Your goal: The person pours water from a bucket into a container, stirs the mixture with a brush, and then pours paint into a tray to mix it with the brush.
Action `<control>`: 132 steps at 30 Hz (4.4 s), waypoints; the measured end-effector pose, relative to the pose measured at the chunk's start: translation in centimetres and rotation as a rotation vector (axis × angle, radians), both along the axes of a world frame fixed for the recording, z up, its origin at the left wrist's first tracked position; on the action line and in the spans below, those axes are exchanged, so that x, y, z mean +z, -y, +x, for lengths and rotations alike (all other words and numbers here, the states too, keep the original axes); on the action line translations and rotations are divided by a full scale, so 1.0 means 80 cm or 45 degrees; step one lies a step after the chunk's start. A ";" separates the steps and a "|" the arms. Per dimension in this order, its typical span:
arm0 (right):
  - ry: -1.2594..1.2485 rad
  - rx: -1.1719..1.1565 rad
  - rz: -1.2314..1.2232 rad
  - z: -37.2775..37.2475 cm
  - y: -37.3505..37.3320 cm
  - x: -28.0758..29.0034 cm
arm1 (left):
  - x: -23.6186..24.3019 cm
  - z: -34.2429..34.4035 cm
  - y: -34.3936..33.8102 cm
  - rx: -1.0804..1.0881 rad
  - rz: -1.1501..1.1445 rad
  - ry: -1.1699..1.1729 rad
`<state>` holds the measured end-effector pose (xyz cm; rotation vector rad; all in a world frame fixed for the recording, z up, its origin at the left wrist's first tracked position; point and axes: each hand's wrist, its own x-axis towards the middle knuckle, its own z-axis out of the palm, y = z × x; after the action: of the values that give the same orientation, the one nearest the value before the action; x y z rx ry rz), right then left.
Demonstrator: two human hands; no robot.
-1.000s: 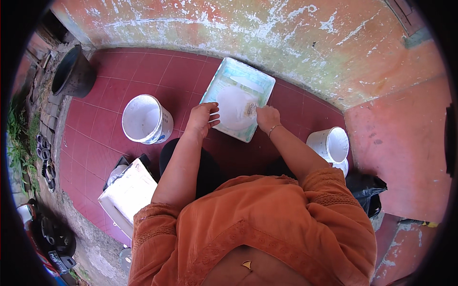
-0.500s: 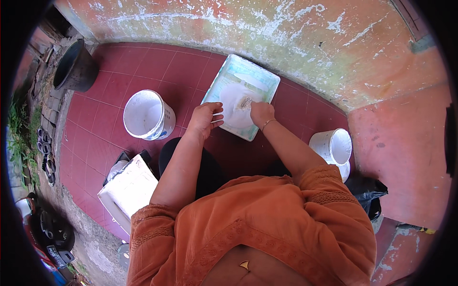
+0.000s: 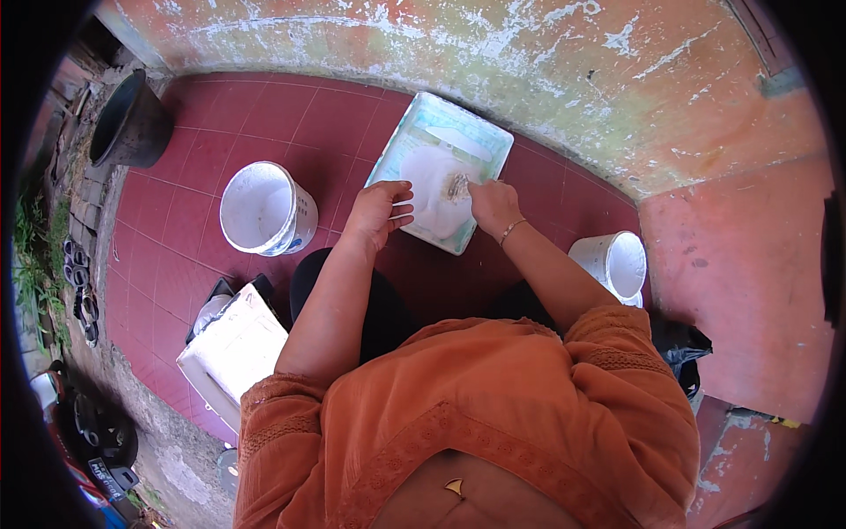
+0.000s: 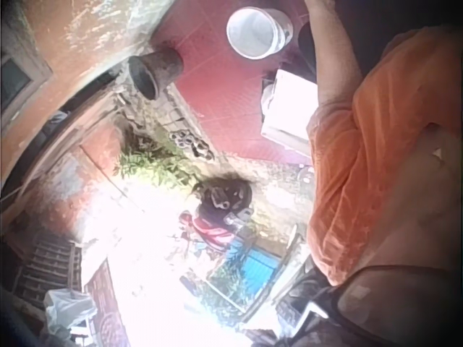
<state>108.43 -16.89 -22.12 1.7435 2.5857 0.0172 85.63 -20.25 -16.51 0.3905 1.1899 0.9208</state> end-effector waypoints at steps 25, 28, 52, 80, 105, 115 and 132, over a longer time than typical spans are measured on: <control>0.003 -0.254 -0.289 -0.015 -0.023 -0.027 | -0.001 0.001 -0.002 -0.036 0.026 0.020; 0.187 -0.114 -0.470 -0.032 -0.003 -0.025 | -0.005 -0.001 0.000 -0.030 0.004 0.028; 0.096 -0.206 -0.453 -0.037 -0.024 -0.002 | -0.011 -0.011 -0.003 0.013 -0.032 0.049; 0.222 -0.153 -0.586 -0.037 -0.005 0.008 | -0.013 -0.015 -0.014 0.131 -0.050 0.104; 0.020 -0.211 -0.531 -0.033 -0.034 -0.018 | -0.011 -0.006 -0.010 0.112 -0.068 0.075; 0.035 -0.245 -0.469 -0.029 -0.044 -0.012 | -0.021 -0.015 -0.012 0.275 -0.067 0.063; -0.207 -0.516 -1.168 -0.051 -0.079 0.021 | -0.022 -0.023 -0.016 0.543 -0.102 0.092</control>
<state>104.36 -10.59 -20.43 1.8095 1.7387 -1.1369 83.75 -18.98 -18.25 0.0349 1.2627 1.2375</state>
